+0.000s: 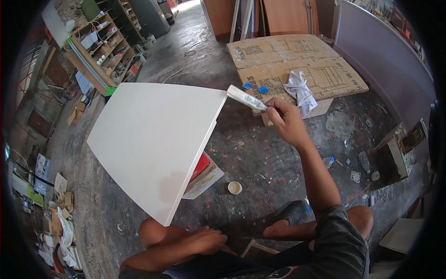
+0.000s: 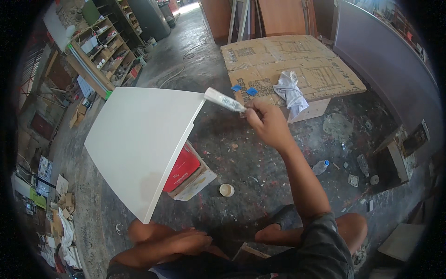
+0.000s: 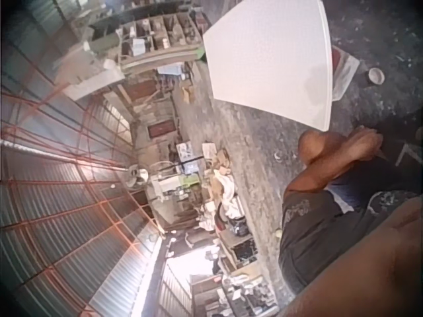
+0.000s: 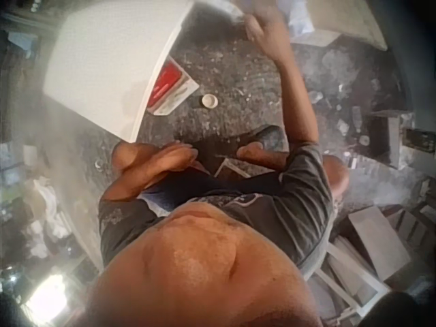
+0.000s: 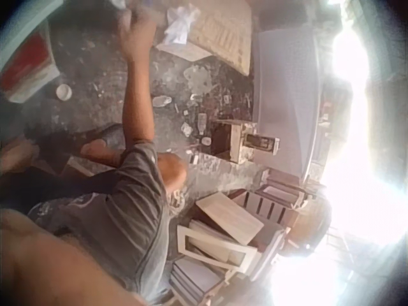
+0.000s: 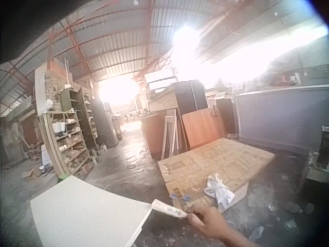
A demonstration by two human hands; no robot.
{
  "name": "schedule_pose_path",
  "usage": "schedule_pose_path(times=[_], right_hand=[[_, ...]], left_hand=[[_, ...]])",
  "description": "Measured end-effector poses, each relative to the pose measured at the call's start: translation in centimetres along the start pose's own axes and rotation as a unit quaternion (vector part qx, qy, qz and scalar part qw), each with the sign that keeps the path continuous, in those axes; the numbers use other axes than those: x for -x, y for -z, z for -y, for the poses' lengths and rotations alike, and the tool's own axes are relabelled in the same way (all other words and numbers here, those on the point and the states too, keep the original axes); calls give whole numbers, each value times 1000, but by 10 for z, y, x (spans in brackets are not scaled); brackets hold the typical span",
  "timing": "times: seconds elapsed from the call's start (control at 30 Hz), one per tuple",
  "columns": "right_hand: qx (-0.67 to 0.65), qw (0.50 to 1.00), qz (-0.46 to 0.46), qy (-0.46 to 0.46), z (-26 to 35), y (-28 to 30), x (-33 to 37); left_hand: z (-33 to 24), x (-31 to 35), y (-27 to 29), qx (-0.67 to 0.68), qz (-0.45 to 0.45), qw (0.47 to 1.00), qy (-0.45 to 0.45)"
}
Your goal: The person applies a white substance to the edges of a rectangular wooden panel using a brush, dipping the brush into a small container and steadying the panel by hand.
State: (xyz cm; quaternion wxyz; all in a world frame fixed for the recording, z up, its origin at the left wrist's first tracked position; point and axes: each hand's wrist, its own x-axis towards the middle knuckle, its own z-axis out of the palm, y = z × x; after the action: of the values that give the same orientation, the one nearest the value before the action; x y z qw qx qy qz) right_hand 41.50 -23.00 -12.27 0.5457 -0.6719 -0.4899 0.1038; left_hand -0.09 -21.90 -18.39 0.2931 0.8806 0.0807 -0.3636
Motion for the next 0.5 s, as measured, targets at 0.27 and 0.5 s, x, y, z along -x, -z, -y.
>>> schedule_pose_path(times=[0.27, 0.5], right_hand=[[45, 999, -18, -20, -17, 0, -11], [-150, 986, 12, 67, 7, -72, 55]], left_hand=[[3, -12, -4, 3, 44, 999, 16], [4, -7, -6, -30, 37, 999, -4]])
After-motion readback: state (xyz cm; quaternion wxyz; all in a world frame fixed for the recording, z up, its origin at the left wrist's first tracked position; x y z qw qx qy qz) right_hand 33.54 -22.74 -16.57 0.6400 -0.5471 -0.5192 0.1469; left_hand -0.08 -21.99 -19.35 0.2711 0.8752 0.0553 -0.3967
